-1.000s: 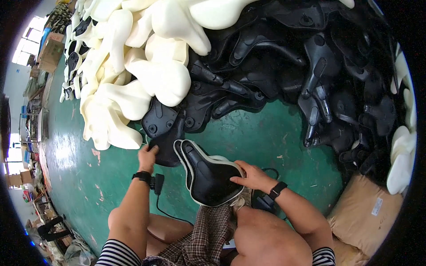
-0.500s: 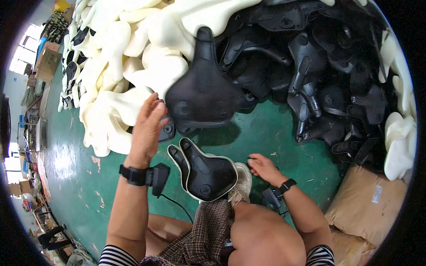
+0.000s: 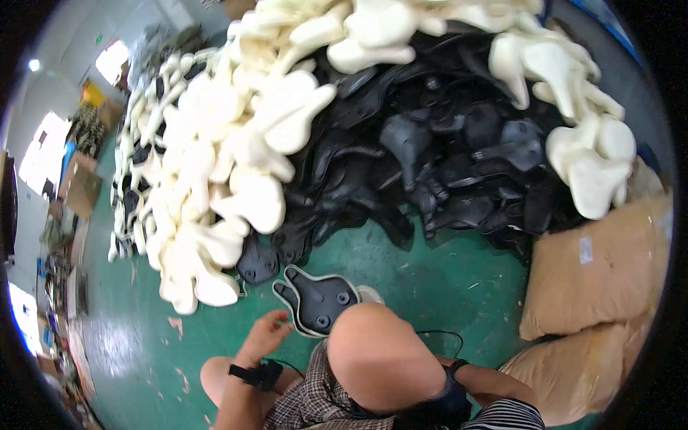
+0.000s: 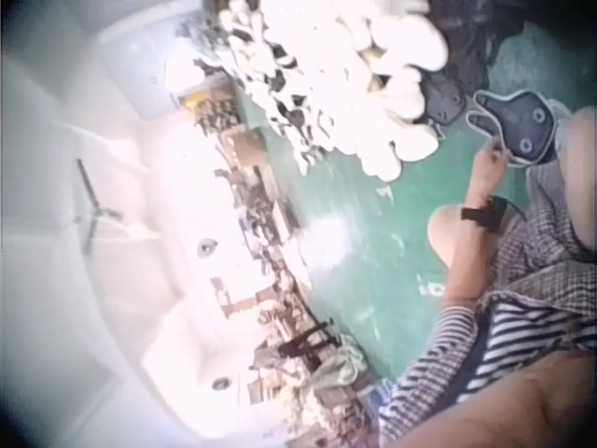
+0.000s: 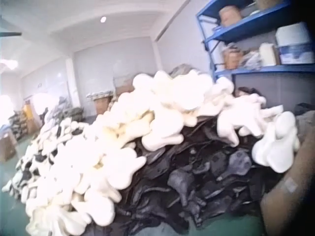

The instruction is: Assembling bicycle seats by fitting foam pads into plastic covers.

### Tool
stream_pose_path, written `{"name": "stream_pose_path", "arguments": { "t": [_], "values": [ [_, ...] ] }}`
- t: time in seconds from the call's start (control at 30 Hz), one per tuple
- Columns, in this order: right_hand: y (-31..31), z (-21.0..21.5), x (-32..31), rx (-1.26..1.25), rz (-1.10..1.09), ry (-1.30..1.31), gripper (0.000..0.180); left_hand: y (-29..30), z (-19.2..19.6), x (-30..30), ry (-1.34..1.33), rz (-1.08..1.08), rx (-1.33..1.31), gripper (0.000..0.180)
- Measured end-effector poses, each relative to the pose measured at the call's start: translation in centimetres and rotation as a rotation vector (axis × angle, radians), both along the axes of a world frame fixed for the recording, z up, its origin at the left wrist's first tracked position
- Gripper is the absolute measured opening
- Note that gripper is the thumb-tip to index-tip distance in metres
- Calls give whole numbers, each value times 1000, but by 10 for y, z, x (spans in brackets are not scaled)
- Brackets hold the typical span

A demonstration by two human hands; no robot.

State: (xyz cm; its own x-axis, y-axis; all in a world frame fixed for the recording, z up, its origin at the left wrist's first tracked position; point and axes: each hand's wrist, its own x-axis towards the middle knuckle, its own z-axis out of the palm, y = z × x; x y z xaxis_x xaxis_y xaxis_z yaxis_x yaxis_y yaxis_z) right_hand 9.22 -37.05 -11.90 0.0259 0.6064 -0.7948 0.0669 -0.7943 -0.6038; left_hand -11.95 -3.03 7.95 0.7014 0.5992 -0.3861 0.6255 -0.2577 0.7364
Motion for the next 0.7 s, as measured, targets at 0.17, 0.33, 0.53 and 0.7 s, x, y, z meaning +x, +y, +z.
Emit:
{"name": "stream_pose_path", "arguments": {
  "t": [0.17,0.33,0.53,0.7],
  "values": [
    [40,10,-9,128,-334,-55,23,-42,9,14,-13,-183,-116,47],
    [-50,-14,12,251,-604,-51,23,-51,48,-29,-48,17,-59,45],
    [-88,22,74,412,-868,-149,20,38,-49,-165,-88,367,-74,36],
    [-164,139,232,466,-1303,-977,21,-9,7,-108,-188,663,-181,33]
  ]
}}
